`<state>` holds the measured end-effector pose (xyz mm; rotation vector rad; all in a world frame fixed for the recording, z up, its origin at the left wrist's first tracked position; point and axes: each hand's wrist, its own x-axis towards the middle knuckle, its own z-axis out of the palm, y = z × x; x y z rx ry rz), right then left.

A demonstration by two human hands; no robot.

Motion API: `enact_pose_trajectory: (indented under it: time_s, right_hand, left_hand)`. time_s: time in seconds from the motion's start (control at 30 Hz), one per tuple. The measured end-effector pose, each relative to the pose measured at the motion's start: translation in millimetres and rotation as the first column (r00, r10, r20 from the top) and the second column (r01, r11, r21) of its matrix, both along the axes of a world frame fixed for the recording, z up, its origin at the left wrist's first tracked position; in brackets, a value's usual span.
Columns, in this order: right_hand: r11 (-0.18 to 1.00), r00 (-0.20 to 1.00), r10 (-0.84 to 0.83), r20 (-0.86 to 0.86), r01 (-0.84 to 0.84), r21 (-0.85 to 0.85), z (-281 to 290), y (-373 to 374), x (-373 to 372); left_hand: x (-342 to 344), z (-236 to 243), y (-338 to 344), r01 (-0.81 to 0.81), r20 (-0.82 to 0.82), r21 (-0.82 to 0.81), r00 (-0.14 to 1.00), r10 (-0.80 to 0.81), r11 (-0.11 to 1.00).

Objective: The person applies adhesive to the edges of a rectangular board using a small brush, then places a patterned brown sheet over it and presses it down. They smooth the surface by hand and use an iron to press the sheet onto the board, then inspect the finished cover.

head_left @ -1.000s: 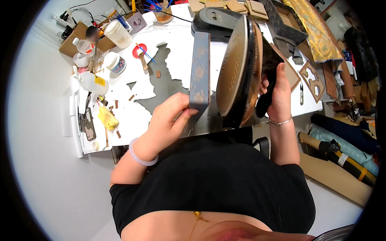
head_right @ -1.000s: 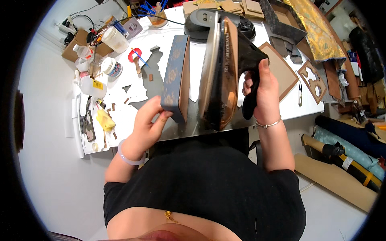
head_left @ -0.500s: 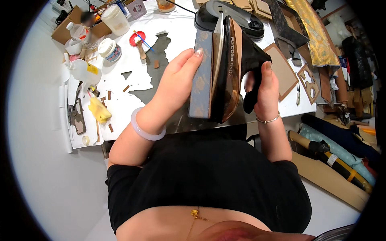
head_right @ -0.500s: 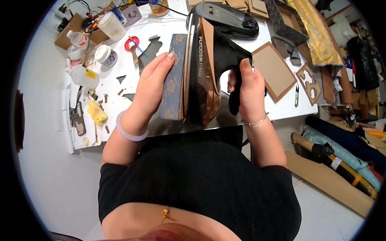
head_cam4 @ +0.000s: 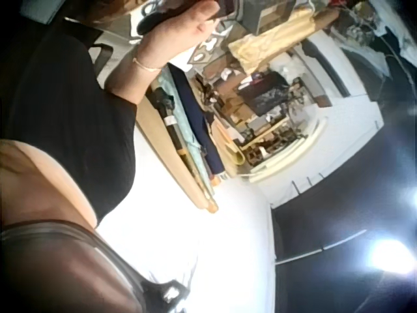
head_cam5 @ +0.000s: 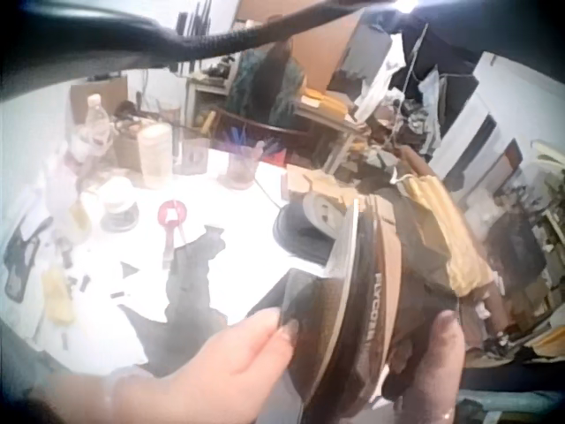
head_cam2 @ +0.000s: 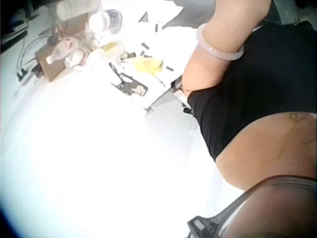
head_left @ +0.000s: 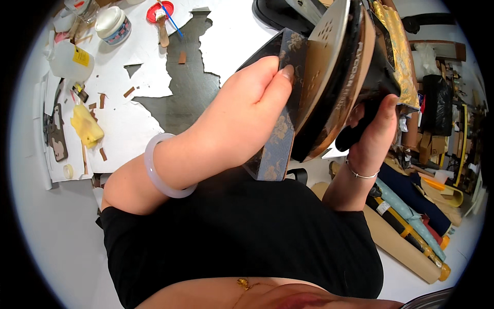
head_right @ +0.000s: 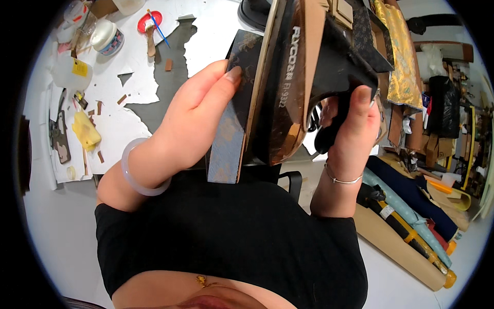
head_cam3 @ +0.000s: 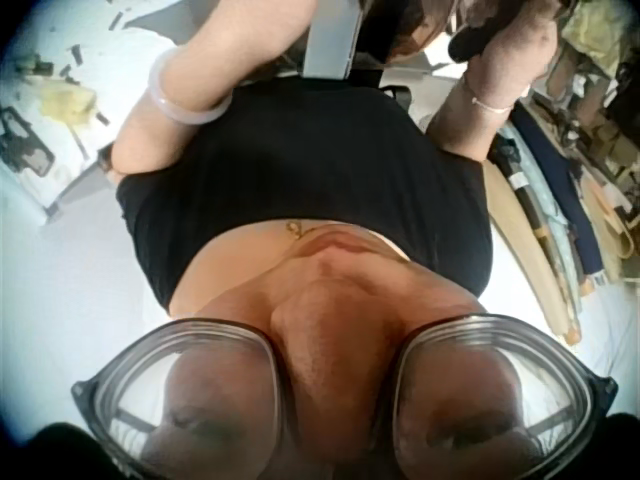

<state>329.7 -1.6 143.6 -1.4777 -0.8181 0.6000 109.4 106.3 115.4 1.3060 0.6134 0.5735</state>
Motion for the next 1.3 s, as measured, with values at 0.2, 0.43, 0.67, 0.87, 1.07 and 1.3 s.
enact_pose_trajectory:
  time_s: [0.2,0.43,0.67,0.87,1.07,1.3]
  right_hand:
    - [0.996,0.99,-0.08,0.118,0.077,0.035,20.4,21.2,8.6]
    - [0.991,0.993,-0.117,-0.017,0.118,0.057,-5.1,14.5,-7.9]
    - [0.991,0.991,-0.13,-0.021,0.13,-0.016,-28.4,-17.2,-27.0]
    - [0.989,0.989,-0.148,0.02,0.147,0.034,-13.2,-37.1,-33.5]
    - [0.983,0.982,-0.141,0.127,0.123,0.135,0.7,-45.9,-38.4]
    - [0.946,0.988,-0.141,0.057,0.117,0.301,8.2,-44.3,-32.6]
  left_hand:
    - [2.3,7.8,1.4,0.043,-0.09,0.059,0.995,-0.037,0.997]
    - [1.7,-7.5,-5.6,-0.119,0.03,0.032,0.993,0.118,0.992]
    - [3.6,-6.5,-8.9,-0.257,0.108,-0.073,0.959,0.264,0.964]
    - [6.7,-11.5,-12.2,-0.274,0.219,0.128,0.945,0.243,0.953]
    - [1.5,-19.8,-9.5,-0.278,0.152,0.279,0.958,0.244,0.919]
    - [4.1,-14.4,-4.9,-0.261,0.119,0.355,0.965,0.233,0.898]
